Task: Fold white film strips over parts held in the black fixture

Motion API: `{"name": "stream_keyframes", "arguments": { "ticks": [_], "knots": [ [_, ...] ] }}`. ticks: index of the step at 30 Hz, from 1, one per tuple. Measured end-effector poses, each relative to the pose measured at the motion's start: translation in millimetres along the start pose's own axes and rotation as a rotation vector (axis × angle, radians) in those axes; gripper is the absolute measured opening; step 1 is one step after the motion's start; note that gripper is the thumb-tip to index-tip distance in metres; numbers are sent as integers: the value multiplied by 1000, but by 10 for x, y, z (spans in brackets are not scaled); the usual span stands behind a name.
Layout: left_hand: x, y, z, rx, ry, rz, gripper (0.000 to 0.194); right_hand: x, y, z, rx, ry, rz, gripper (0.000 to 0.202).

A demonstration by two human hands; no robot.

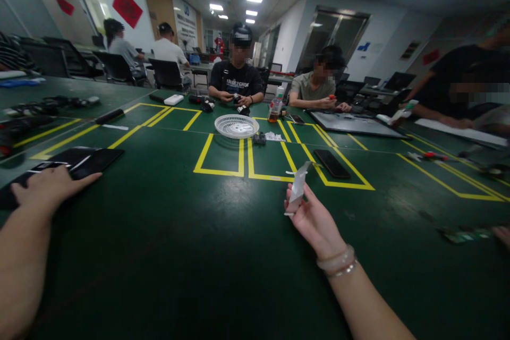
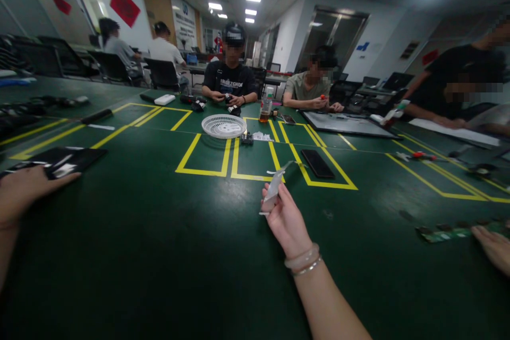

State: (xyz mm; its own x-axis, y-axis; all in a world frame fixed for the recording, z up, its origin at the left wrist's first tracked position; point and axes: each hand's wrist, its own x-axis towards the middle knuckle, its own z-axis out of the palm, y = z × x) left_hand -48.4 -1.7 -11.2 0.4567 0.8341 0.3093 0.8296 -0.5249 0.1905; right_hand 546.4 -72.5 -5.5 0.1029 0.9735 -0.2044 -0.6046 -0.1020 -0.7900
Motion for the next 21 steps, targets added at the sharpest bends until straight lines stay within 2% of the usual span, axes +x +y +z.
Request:
{"name": "stream_keyframes", "arguments": {
  "ticks": [3,4,6,9,11,13,14,15,18,21],
  "knots": [
    [-53,-46,22,189,351,-219,71,6,2,-9,-3,9,-2,20],
    [-59,-81,34,227,425,-249,69,6,4,-6,-1,10,-4,21],
    [-24,-136,60,264,494,-264,64,1,6,3,5,1,-6,23],
    [177,-29,106,268,457,-268,68,-14,-1,25,18,-30,3,26],
    [385,254,147,226,402,-246,80,-27,-12,39,34,-29,6,27],
    [592,698,199,148,320,-170,84,-41,-21,52,35,-28,-6,29],
    [678,957,231,102,157,-75,80,-46,-24,59,24,-32,-21,30],
    [745,1223,268,59,48,0,78,-51,-26,67,6,-37,-40,31],
    [836,1939,405,-62,-103,169,74,-68,-20,102,-52,-39,-94,34],
    [818,2372,555,-182,-167,289,80,-101,-7,161,-108,-32,-137,38]
  ]
}}
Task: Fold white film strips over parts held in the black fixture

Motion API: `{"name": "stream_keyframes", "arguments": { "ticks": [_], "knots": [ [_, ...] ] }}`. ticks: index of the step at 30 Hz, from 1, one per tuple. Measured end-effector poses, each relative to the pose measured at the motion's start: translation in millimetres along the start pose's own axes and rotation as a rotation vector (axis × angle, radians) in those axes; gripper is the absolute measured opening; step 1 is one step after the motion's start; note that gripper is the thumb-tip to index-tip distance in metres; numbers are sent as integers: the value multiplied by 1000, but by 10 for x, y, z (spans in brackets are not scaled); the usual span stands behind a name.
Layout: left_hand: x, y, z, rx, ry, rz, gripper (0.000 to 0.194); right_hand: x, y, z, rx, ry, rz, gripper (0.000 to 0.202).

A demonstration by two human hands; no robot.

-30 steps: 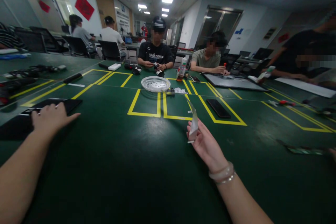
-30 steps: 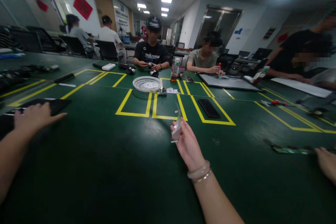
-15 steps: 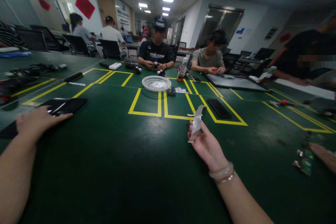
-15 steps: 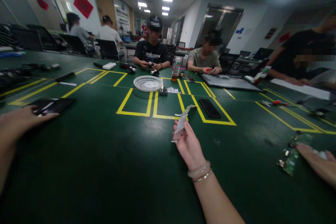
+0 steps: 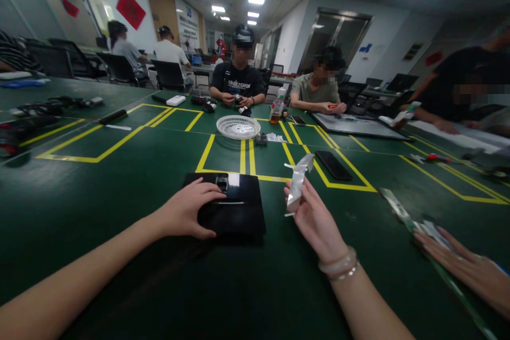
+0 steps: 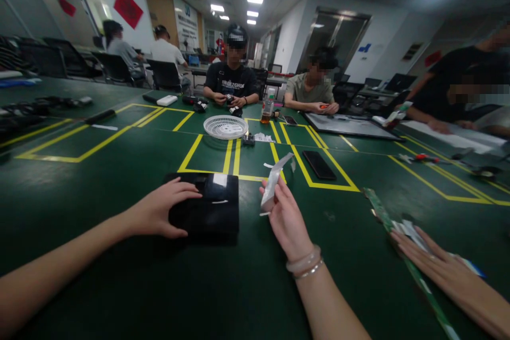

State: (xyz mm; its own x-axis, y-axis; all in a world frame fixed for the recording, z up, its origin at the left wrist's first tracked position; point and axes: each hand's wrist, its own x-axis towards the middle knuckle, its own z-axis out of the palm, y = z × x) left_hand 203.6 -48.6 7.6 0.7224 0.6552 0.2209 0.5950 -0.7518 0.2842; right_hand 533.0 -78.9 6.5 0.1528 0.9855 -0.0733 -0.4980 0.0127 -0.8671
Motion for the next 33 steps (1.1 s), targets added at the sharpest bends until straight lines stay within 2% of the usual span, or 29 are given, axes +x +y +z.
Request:
{"name": "stream_keyframes", "arguments": {
  "ticks": [3,8,11,13,15,19,21,23,25,29,33],
  "knots": [
    [38,136,142,-75,-41,64,82,-54,-7,72,-50,-33,-35,43],
    [74,143,238,-121,-45,83,78,-123,17,124,-131,-54,-82,47],
    [78,142,262,-59,-55,80,80,-129,51,105,-277,-101,-163,44],
    [58,162,268,24,-29,111,80,-137,55,96,-451,-177,-226,39],
    [16,209,260,103,24,222,74,-165,42,104,-703,-309,-312,33],
    [-91,359,209,224,176,537,35,-282,20,160,-1347,-633,-515,36],
    [-116,414,198,292,234,589,23,-349,30,196,-1576,-741,-566,44],
    [-103,427,215,331,234,560,20,-402,49,226,-1702,-757,-618,43],
    [-65,405,254,323,176,472,24,-437,65,248,-1764,-731,-666,38],
    [3,344,326,262,38,328,40,-470,86,275,-1791,-696,-710,30],
    [9,343,335,250,4,291,39,-485,119,298,-1776,-683,-729,31]
  ]
}}
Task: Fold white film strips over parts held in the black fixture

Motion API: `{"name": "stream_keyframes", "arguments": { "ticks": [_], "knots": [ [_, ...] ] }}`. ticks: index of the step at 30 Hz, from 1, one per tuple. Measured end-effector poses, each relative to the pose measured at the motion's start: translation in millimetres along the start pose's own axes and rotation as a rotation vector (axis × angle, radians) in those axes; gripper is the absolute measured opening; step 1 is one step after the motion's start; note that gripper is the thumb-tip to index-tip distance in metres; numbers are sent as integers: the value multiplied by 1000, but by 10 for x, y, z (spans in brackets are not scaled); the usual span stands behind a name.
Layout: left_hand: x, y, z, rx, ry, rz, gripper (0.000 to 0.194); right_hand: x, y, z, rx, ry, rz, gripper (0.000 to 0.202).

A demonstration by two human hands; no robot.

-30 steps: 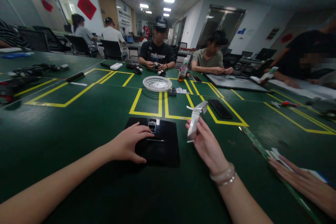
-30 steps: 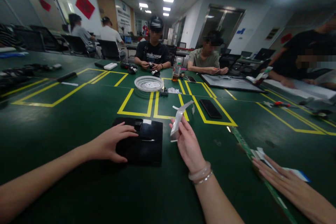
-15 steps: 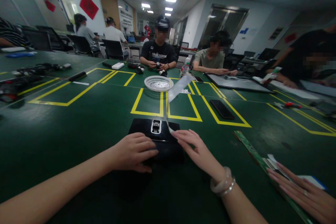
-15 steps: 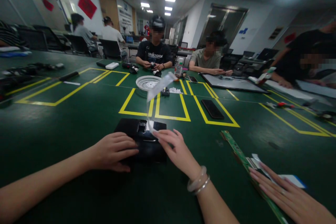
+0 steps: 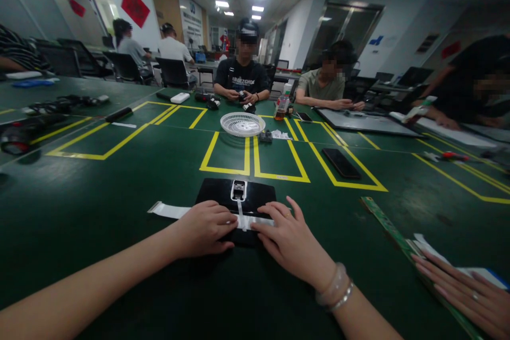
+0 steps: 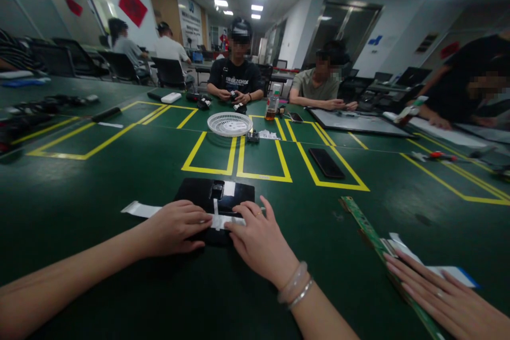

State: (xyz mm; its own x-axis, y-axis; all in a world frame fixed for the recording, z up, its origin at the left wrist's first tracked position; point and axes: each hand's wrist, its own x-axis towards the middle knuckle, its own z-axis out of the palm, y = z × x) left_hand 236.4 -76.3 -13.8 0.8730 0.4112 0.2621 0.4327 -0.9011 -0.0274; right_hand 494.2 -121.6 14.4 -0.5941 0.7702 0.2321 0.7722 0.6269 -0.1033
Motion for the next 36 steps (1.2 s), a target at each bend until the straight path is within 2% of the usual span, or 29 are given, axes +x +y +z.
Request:
{"name": "stream_keyframes", "arguments": {
  "ticks": [6,8,11,14,21,27,30,33,36],
  "knots": [
    [12,16,-20,-27,-18,-43,36,7,-29,48,24,-7,9,33],
    [15,0,-19,-42,-9,-104,50,7,-29,51,23,-11,19,31],
    [13,-48,-14,-63,-1,-191,81,15,-28,43,36,2,24,29],
    [15,-100,-12,-99,-39,-197,91,27,-30,19,101,35,35,31],
    [27,-152,-2,-139,-71,-224,96,37,-51,-8,243,-44,-1,25],
    [52,-127,-30,-175,-46,-215,91,31,-31,22,235,-18,-5,25],
    [48,-146,-109,-162,-52,-231,89,26,28,14,222,76,1,23],
    [-36,-291,-207,-114,-41,-298,88,22,112,2,190,194,27,21],
    [-222,-596,-308,-41,-1,-420,83,19,176,0,176,244,47,21]
  ]
}}
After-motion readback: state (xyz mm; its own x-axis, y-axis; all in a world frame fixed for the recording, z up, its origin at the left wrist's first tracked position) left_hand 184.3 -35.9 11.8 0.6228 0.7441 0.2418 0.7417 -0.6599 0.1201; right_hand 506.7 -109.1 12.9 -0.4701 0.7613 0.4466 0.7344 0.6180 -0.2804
